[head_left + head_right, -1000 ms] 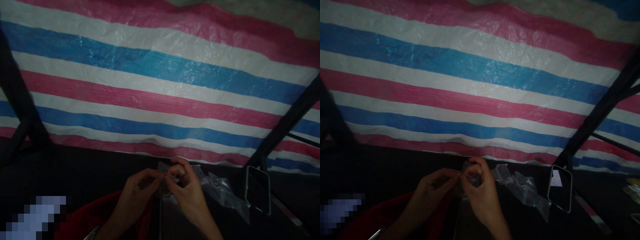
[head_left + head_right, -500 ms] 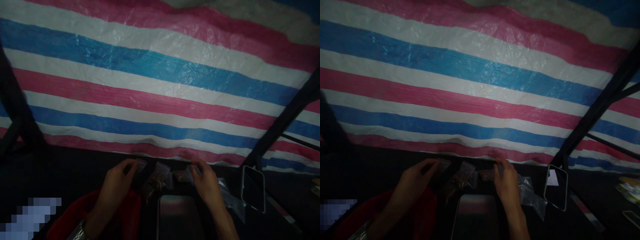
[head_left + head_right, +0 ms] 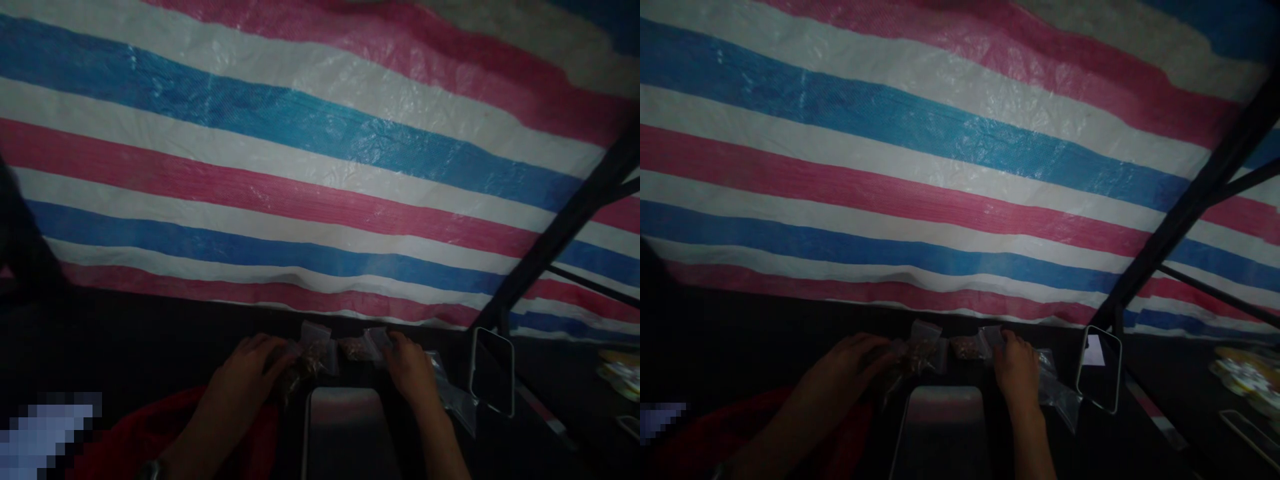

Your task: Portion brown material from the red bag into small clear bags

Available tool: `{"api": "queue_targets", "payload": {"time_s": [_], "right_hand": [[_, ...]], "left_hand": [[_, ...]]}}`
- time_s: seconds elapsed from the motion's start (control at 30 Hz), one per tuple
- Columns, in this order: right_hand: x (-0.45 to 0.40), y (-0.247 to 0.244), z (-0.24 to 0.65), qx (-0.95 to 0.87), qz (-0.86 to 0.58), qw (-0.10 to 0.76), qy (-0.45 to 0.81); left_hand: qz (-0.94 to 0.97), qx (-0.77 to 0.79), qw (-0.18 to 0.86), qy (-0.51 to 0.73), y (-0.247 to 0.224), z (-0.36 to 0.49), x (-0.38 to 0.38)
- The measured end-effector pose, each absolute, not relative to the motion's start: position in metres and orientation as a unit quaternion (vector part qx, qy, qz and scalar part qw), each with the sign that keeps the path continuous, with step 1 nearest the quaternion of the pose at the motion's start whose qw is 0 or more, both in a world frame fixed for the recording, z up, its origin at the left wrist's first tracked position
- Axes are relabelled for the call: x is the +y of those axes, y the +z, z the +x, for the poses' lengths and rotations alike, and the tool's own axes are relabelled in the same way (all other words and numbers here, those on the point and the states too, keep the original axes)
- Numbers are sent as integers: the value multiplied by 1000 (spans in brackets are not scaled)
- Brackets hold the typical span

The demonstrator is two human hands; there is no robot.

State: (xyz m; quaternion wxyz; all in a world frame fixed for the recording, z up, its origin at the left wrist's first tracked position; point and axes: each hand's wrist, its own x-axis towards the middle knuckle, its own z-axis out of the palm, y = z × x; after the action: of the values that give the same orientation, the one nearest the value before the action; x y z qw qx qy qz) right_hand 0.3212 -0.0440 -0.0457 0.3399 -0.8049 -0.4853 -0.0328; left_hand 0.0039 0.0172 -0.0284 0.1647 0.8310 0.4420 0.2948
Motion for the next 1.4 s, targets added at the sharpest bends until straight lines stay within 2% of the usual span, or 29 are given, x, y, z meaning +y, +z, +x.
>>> {"api": "queue_targets", "payload": {"time_s": [0.23,0.33,0.4,0.5,0.6,0.83,1.0,1.17,1.4], "right_hand": [[-44,-18,317,-488,-714,502,17],[-41,-6,295,-501,-650,569,45],[-40,-3,270,-518,-596,603,115],[-43,-3,231,-533,-484,619,315],[-48,-4,202,-520,-420,613,422],[-50,-4,194,-507,-423,619,426],[-60,6,203,-549,-406,564,464],[-65,8,206,-558,-377,540,506],[-59,5,199,-535,-391,563,494]], "left_hand": [[848,386,105,347,-20,6,15],[855,315,31,411,-21,10,7],[861,268,-41,429,-22,13,1],[889,233,-90,383,-22,16,-7],[919,219,-56,323,-21,17,-11],[925,228,52,300,-22,15,-7],[907,242,81,335,-17,12,-1],[872,259,168,380,-13,7,2],[775,327,322,435,5,1,-1]]}}
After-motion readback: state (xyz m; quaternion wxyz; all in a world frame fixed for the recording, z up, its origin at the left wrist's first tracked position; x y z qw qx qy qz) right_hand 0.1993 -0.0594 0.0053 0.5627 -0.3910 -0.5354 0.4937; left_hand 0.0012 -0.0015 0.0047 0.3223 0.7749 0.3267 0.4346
